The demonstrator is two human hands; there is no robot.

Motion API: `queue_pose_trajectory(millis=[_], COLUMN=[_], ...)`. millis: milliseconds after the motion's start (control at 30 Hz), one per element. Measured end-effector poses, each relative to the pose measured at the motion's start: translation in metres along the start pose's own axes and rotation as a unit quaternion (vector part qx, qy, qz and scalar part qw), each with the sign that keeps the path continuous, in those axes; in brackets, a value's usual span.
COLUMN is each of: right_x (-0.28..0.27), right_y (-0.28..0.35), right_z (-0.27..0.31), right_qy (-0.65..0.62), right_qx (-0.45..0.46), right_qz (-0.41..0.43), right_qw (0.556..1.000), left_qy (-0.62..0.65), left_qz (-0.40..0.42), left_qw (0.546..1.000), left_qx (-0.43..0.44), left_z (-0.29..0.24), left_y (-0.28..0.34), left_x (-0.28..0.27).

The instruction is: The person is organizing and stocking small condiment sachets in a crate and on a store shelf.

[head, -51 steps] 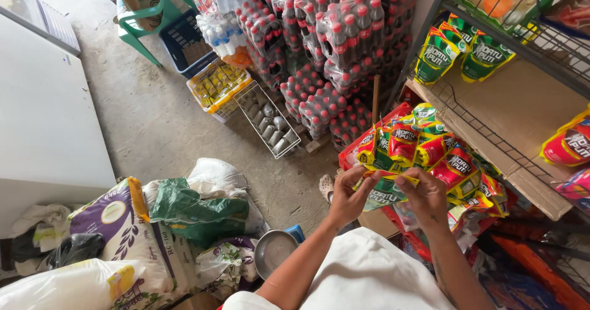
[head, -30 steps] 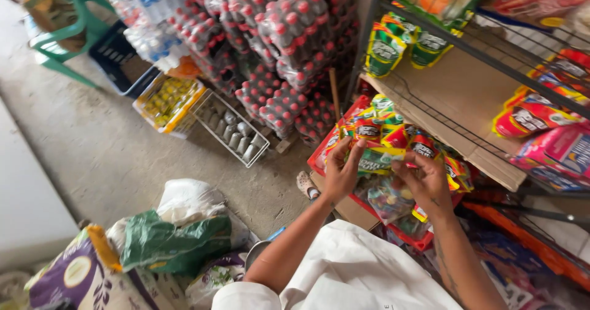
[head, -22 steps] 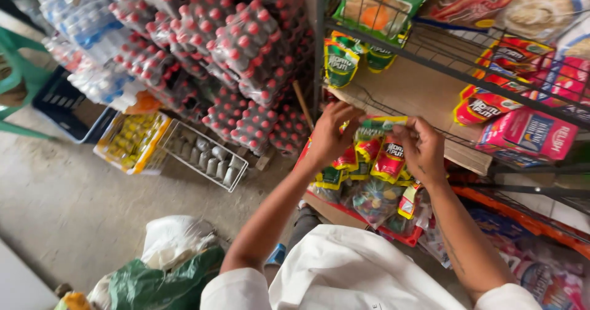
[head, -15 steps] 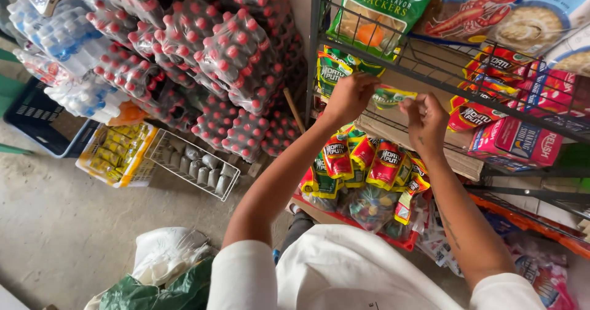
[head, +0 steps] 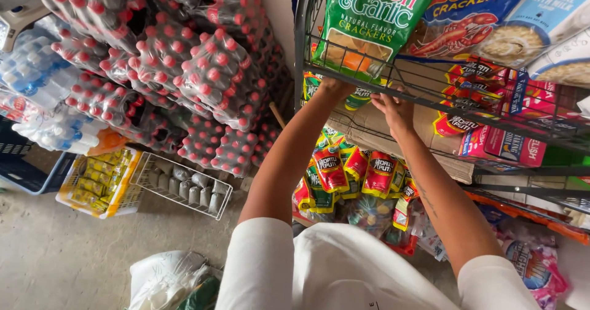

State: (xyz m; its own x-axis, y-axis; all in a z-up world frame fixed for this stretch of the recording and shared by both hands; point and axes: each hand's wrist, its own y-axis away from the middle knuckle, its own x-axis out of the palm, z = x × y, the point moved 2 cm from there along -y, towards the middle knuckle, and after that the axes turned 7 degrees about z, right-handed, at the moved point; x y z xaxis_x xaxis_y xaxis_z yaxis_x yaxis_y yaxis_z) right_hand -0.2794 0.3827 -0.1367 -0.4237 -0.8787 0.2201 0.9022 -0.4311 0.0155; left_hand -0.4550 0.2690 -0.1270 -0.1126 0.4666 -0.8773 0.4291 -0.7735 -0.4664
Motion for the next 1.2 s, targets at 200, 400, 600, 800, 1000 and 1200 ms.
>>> queue_pose_trajectory(millis=[200, 400, 600, 800, 1000, 1200], right_x=[0.019, 0.032, 0.043, 0.061, 0.047, 0.095], right_y=[-0.008, 0.0, 0.006, 0.054, 0.148, 0.209], right_z=[-0.008, 0.0, 0.018, 0.056, 0.004, -0.029], right_qy=[0.013, 0.053, 0.065, 0.09, 0.219, 0.459], right_qx=[-0.02, -0.004, -0.008, -0.079, -0.047, -0.073], right_qz=[0.02, 0.006, 0.035, -0.032, 0.029, 0.199], right_qw=[1.0, 0.999, 0.997, 0.992, 0.974, 0.863], left_qy=[0.098, 0.1, 0.092, 0.153, 0.334, 0.341], left_qz=[0.017, 0.069, 0.279, 0.199, 0.015, 0.137], left_qw=[0.995, 0.993, 0.948, 0.961, 0.925, 0.828], left_qx=[0.019, 0.001, -0.121, -0.118, -0.182, -0.423], left_z=[0.036, 0.028, 0.02, -0.039, -0.102, -0.135], left_y=[0.017, 0.021, 0.02, 0.037, 0.191, 0.344], left_x=[0.033, -0.006, 0.0, -0.132, -0.164, -0.131])
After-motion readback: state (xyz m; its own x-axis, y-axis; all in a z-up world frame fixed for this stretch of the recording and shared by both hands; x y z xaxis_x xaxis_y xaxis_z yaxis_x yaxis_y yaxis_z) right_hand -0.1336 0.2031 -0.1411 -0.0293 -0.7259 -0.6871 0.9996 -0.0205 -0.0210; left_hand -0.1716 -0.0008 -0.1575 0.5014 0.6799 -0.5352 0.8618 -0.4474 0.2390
